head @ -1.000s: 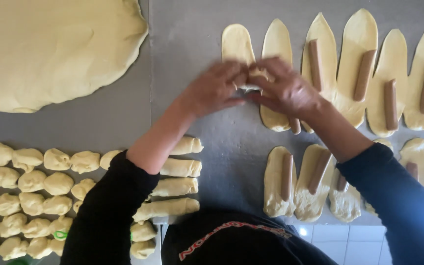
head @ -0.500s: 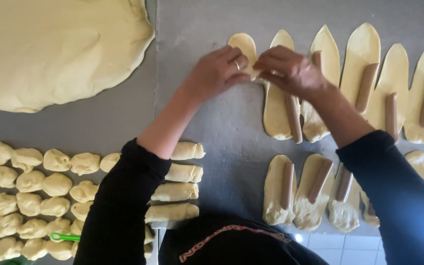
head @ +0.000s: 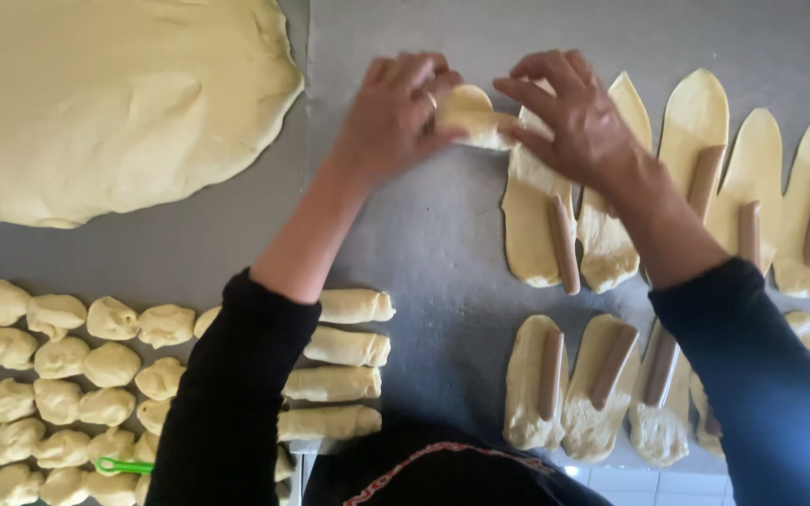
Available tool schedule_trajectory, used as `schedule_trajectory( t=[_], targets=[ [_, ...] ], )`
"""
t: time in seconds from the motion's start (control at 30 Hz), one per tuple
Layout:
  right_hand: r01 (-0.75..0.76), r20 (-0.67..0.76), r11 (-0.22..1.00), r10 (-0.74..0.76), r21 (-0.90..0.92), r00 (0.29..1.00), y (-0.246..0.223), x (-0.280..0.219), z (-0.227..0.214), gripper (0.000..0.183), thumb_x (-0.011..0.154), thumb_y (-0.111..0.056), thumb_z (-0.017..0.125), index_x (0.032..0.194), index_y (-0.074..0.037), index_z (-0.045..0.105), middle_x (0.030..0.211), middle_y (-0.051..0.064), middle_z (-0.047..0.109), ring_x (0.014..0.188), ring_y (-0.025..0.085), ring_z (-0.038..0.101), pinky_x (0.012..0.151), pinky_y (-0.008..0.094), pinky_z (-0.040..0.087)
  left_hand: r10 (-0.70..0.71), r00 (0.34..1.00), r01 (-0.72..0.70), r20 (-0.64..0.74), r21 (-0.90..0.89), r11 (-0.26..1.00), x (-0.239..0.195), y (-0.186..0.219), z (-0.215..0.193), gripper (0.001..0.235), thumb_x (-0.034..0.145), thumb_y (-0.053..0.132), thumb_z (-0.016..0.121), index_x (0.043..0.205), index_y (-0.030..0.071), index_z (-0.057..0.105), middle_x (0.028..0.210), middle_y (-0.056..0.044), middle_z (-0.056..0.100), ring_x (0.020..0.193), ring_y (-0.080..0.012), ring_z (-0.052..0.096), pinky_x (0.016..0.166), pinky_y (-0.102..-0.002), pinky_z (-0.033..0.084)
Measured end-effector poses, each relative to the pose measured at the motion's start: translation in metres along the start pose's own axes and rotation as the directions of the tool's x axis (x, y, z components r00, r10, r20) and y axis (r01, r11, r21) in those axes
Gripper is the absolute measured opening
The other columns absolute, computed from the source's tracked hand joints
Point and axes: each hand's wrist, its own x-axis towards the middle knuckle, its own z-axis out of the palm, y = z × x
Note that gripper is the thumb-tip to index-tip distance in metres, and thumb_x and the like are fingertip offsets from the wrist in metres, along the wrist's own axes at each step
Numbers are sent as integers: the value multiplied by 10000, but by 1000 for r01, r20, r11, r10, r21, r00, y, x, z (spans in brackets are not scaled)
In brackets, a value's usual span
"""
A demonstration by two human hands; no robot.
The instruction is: The person places sausages onto flattened dough pieces arranged on a metal table. They then roll the dough around each sausage to enclose it, creating cylindrical pastries. The finished rolls are placed in a row on the table.
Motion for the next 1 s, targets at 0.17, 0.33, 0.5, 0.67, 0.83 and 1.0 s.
schedule_trajectory(
  t=[0.17, 0.33, 0.5, 0.67, 0.83, 1.0],
  targets=[
    [19, -5, 938, -18, 347, 1000, 8, 5, 21, 153, 1022, 59, 700, 1107, 44, 573, 1032, 186, 632, 949, 303, 636, 804, 350, 572, -2, 989, 39, 149, -251, 967, -1, -11, 21, 385, 924, 286, 803, 1148, 95, 556, 1195, -136, 627, 1268, -405, 566, 997, -500, 472],
    [-34, -4, 995, 35, 89, 999, 7, 22, -14, 444, 939, -135, 883, 1253, 53, 631, 1141, 198, 538, 1082, 353, 520, 878, 418, 486, -48, 999, 47, 22, 44, 998, 19, -9, -7, 686, 902, 658, 776, 1211, 62, 632, 1281, -153, 525, 1170, -348, 514, 972, -487, 399],
    [-150, 175, 938, 98, 313, 980, 25, 24, 5, 214, 1083, -117, 601, 1219, 45, 637, 1090, 189, 643, 910, 299, 616, 772, 390, 524, 101, 995, -102, -16, -193, 976, 18, -29, 11, 365, 987, 394, 690, 1066, 59, 570, 1016, -119, 578, 913, -327, 572, 767, -442, 450],
    [-32, 45, 985, 24, 169, 999, 19, 28, -4, 500, 944, -218, 856, 1269, 39, 577, 1196, 219, 517, 1127, 378, 504, 931, 455, 465, -22, 998, 25, 53, -47, 999, 22, -23, 10, 742, 941, 617, 793, 1359, 59, 540, 1404, -202, 480, 1320, -419, 474, 1087, -542, 391],
    [-120, 113, 953, 92, 279, 989, 44, 27, 1, 389, 1130, -236, 587, 1414, 19, 663, 1403, 257, 648, 1322, 413, 540, 1093, 520, 399, 56, 998, -58, -18, -81, 995, 28, -47, 9, 500, 1017, 526, 653, 1093, 33, 619, 1094, -150, 586, 967, -360, 578, 807, -467, 427],
    [-100, 103, 922, 66, 375, 992, 11, 33, -9, 456, 973, -47, 755, 1384, 85, 610, 1295, 258, 632, 1194, 404, 586, 1014, 496, 467, -94, 991, 120, 99, -303, 945, 21, -20, 0, 618, 877, 280, 856, 1349, 75, 514, 1355, -151, 544, 1250, -372, 527, 1038, -463, 396]
  ],
)
